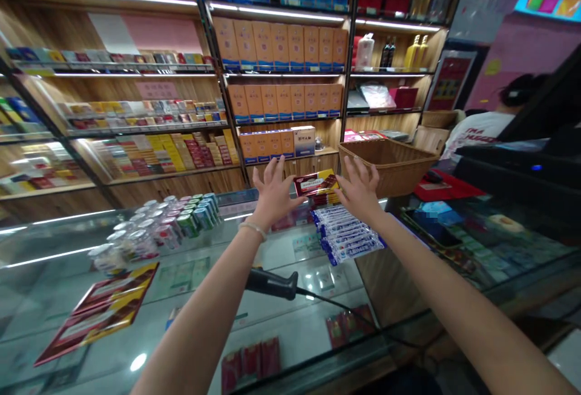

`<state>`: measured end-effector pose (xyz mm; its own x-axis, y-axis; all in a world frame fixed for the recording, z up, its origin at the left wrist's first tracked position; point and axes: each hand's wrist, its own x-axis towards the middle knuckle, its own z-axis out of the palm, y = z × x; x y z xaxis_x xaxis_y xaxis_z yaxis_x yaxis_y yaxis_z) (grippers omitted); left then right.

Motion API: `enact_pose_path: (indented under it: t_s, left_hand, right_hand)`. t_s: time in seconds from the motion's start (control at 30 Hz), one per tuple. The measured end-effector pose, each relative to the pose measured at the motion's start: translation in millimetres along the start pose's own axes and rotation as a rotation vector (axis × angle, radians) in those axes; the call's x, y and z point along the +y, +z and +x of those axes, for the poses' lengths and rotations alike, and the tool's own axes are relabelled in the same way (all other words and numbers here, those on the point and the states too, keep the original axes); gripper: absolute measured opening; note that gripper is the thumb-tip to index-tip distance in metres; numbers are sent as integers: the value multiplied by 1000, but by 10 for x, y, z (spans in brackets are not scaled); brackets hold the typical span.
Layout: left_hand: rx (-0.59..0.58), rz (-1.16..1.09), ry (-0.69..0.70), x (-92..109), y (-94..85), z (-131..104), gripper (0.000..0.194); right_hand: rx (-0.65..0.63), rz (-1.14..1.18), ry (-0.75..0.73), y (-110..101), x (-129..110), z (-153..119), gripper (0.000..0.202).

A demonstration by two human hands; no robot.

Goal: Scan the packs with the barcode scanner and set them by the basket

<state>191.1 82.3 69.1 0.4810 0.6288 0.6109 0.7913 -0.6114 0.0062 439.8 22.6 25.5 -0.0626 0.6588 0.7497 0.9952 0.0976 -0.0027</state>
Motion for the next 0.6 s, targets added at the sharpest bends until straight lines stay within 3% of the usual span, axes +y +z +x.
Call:
enact_pose_path:
  t_s: [0.33, 0.6]
  left_hand:
    - [-40, -32, 8, 97, 377, 460, 49]
    - [-110, -28, 11, 37, 759, 689, 49]
  right_hand:
    - [-37, -68, 7, 228, 372, 166, 30]
    - [-95, -112, -76, 509, 564, 254, 29]
